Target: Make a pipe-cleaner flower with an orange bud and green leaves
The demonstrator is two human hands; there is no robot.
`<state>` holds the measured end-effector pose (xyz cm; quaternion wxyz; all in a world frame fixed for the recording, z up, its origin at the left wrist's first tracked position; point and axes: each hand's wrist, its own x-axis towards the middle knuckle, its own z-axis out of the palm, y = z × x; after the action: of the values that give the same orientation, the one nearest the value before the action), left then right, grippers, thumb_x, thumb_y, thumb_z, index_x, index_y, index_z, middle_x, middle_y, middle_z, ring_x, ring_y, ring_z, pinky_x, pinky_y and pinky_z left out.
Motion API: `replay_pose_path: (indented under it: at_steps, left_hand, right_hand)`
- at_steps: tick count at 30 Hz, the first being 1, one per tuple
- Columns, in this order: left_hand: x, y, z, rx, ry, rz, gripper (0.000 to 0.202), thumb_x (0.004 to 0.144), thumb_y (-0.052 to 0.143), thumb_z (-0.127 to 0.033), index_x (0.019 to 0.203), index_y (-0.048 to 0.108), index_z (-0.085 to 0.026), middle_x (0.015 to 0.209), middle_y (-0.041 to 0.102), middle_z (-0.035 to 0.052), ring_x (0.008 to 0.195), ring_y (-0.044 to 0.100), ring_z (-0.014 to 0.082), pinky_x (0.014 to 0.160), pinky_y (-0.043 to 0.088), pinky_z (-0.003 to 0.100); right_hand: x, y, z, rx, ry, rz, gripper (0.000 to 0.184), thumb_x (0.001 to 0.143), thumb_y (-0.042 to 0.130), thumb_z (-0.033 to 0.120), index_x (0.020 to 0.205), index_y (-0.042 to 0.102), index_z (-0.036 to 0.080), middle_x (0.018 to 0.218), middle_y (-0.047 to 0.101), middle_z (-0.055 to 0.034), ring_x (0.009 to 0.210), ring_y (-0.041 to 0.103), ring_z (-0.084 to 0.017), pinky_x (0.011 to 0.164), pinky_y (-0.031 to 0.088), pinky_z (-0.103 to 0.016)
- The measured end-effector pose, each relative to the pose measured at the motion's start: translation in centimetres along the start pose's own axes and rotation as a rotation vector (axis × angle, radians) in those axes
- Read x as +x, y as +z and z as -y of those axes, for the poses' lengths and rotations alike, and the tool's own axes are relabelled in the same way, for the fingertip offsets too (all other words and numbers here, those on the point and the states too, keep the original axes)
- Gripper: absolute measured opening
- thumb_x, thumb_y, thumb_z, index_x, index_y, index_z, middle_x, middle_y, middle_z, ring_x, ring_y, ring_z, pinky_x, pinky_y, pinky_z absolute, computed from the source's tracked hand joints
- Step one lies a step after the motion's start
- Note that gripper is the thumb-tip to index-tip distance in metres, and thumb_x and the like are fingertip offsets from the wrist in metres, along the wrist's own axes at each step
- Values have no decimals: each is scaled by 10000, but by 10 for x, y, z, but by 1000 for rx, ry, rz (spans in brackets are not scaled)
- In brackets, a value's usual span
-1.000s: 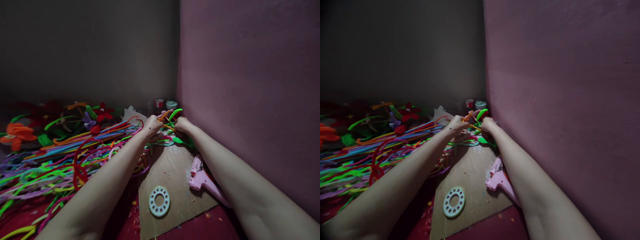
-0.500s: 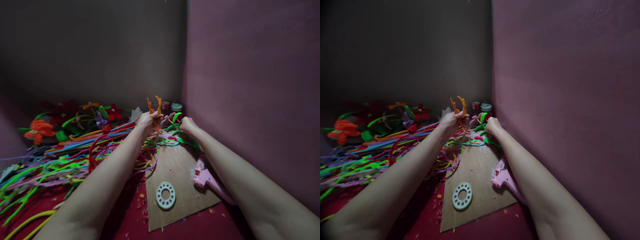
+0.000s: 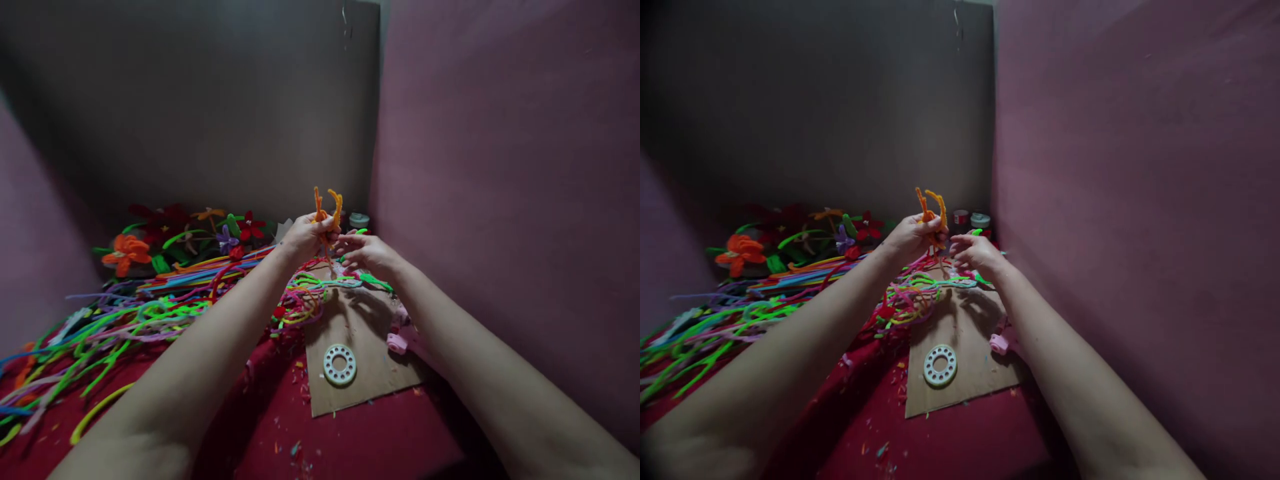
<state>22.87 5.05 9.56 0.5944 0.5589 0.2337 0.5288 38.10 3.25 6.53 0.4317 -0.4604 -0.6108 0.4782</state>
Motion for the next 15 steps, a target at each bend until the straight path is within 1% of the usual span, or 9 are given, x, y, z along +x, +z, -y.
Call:
replay_pose_path:
  at_steps: [1, 2, 3, 5, 7, 8, 12, 15]
  left_hand:
    - [-1, 1, 0, -10, 16, -13, 147, 677, 674, -182, 701, 548, -109, 575, 587, 5, 496, 546, 89, 530, 443, 221]
    - [-2, 1, 0, -17, 30, -25, 140, 681, 668, -178, 707, 549, -110, 577, 585, 1, 498, 545, 86, 531, 441, 217]
    - [-3, 1, 0, -25, 38, -35, 133, 684, 662, -174, 709, 548, -110, 577, 585, 0, 496, 542, 84, 530, 441, 216]
    - [-5, 2, 0, -41, 48, -52, 120, 690, 649, -166, 708, 545, -109, 578, 589, 3, 488, 537, 82, 525, 439, 218]
    - [-9, 1, -1, -55, 57, -66, 109, 696, 638, -160, 710, 543, -108, 586, 596, 9, 489, 537, 83, 519, 435, 218]
    - [-11, 2, -2, -60, 62, -72, 105, 699, 634, -159, 712, 543, -108, 591, 598, 11, 493, 538, 85, 518, 434, 219]
    - [-20, 3, -8, -76, 82, -105, 101, 705, 625, -154, 704, 533, -113, 590, 592, 8, 495, 536, 88, 511, 432, 223]
    - [-25, 2, -17, -77, 98, -128, 99, 709, 619, -154, 703, 528, -114, 590, 587, 9, 485, 527, 89, 495, 428, 226]
  right_hand:
    - [-3, 6, -2, 28, -8, 70, 436, 572, 584, -48, 948, 617, 171, 800, 673, -19, 523, 605, -105, 453, 506, -208]
    - [-5, 12, -4, 70, -23, 166, 420, 535, 584, -64, 887, 630, 162, 791, 670, -19, 516, 599, -103, 414, 477, -185]
    - [-6, 17, -6, 86, -26, 236, 366, 522, 587, -59, 818, 635, 151, 758, 666, -16, 493, 584, -97, 375, 442, -167]
    - [-8, 28, -11, 88, -20, 270, 225, 537, 605, -13, 710, 625, 130, 666, 650, -16, 440, 555, -89, 321, 380, -149]
    - [-10, 38, -13, 74, 0, 269, 127, 564, 643, 60, 671, 617, 122, 602, 636, -17, 394, 531, -88, 297, 351, -153]
    - [-11, 43, -15, 67, 11, 269, 108, 570, 662, 95, 665, 618, 120, 577, 631, -16, 377, 523, -88, 293, 347, -158]
    - [-11, 63, -20, 32, 20, 240, 110, 581, 703, 190, 607, 615, 129, 483, 595, 3, 331, 485, -88, 306, 361, -183]
    - [-3, 75, -23, -3, 1, 161, 178, 625, 676, 228, 503, 580, 141, 399, 549, 6, 310, 464, -102, 330, 381, -215]
